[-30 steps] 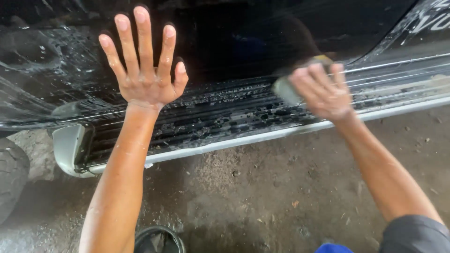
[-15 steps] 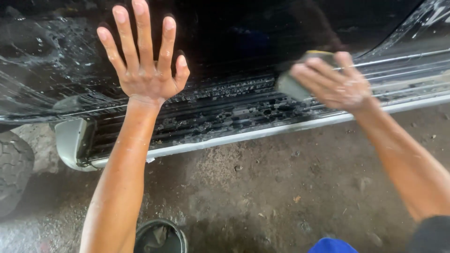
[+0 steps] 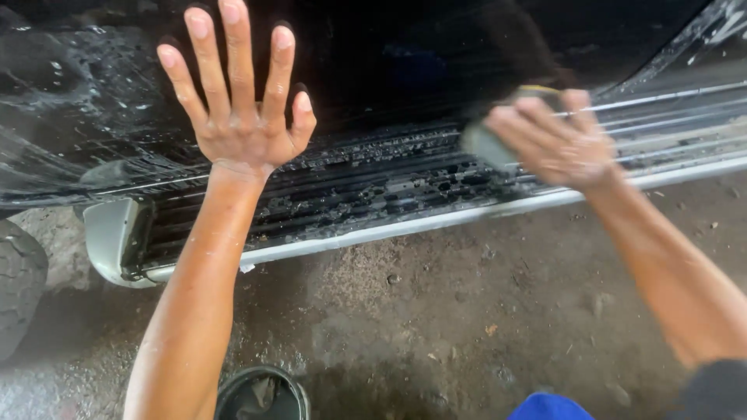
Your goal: The person scrubs the lower side panel and running board of a black vehicle using a sponge and soapy water. They repeatedly dip the sponge into a bucket to rinse it and continue cleaning the textured surface and the area around the vehicle's door.
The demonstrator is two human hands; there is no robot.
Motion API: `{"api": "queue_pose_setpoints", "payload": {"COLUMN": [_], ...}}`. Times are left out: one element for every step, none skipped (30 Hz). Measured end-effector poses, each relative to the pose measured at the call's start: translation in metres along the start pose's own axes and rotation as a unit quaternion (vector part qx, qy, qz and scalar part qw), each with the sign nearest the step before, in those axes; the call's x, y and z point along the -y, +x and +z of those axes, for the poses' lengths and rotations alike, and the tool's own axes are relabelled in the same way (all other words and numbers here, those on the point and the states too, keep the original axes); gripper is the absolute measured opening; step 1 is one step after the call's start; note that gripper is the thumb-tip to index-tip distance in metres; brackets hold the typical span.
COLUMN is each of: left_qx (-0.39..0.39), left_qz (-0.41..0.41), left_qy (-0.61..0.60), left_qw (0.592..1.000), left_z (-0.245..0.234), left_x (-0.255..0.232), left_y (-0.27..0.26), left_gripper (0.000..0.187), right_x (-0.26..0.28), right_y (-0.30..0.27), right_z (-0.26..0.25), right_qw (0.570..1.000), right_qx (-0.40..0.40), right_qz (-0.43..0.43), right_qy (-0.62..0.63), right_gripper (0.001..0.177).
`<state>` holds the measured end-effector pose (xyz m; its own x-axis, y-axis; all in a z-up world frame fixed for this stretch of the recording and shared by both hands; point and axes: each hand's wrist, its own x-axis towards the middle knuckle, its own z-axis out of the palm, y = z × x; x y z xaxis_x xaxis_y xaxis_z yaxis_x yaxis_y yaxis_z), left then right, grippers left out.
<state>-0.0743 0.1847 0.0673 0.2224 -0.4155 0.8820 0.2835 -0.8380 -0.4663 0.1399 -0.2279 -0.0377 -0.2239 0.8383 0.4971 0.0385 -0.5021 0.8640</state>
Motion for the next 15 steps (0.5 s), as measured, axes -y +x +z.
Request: {"api": "queue_pose_setpoints", "payload": {"left_qx": [-0.007,-0.011,0.001,0.013,0.01,0.019,0.034,0.038,0.028,0.017,0.011,0.006,0.012,0.018,0.035], "left_qz": [0.002,0.004,0.003,0.002,0.001,0.003,0.007,0.007,0.003,0.0,-0.005,-0.012,-0.016,-0.017,-0.013], "left_qy": [0.002,0.006,0.003,0.0,0.0,0.003,0.0,-0.005,-0.003,-0.002,0.002,0.014,0.017,0.012,0.018], "left_qw": [1.0,1.0,1.0,1.0,1.0,1.0,0.999,0.999,1.0,1.0,1.0,1.0,1.0,1.0,0.999], "left_z": [-0.002,-0.003,-0.004,-0.006,-0.007,-0.007,-0.007,-0.008,-0.007,-0.007,-0.005,-0.002,-0.003,-0.003,-0.006], "left_x": [0.001,0.004,0.006,0.008,0.009,0.009,0.01,0.004,0.003,0.002,0.004,0.005,0.002,-0.001,-0.002], "left_y": [0.003,0.004,0.004,0.004,0.004,0.003,0.0,-0.001,0.0,0.0,0.004,0.007,0.004,0.001,0.0], "left_gripper": [0.057,0.057,0.056,0.056,0.056,0.055,0.055,0.055,0.056,0.057,0.057,0.056,0.056,0.056,0.055], "right_x": [0.025,0.046,0.049,0.034,0.042,0.05,0.062,0.044,0.026,0.008,-0.006,-0.019,-0.025,-0.01,0.006], "right_y": [0.012,0.058,0.112,0.173,0.175,0.177,0.178,0.136,0.1,0.065,0.056,0.047,0.032,0.045,0.059], "right_z": [0.029,-0.005,-0.039,-0.071,-0.066,-0.06,-0.058,-0.055,-0.047,-0.038,-0.039,-0.039,-0.049,-0.048,-0.048], "right_qw": [0.986,0.985,0.996,0.984,0.985,0.987,0.988,0.988,0.987,0.901,0.899,0.959,0.991,0.991,0.908], "right_qx": [-0.118,-0.121,-0.078,-0.033,-0.034,-0.029,-0.018,-0.013,0.003,0.02,0.014,0.039,0.071,0.076,0.032], "right_qz": [-0.004,-0.001,-0.013,-0.023,-0.025,-0.035,-0.044,-0.044,-0.073,-0.094,-0.095,-0.084,-0.072,-0.076,-0.154], "right_qy": [-0.116,-0.119,0.028,0.173,0.17,0.155,0.146,0.151,-0.142,-0.422,-0.428,-0.27,-0.091,-0.085,-0.389], "right_gripper": [0.063,0.063,0.059,0.071,0.071,0.073,0.075,0.075,0.074,0.073,0.073,0.072,0.071,0.071,0.072]}}
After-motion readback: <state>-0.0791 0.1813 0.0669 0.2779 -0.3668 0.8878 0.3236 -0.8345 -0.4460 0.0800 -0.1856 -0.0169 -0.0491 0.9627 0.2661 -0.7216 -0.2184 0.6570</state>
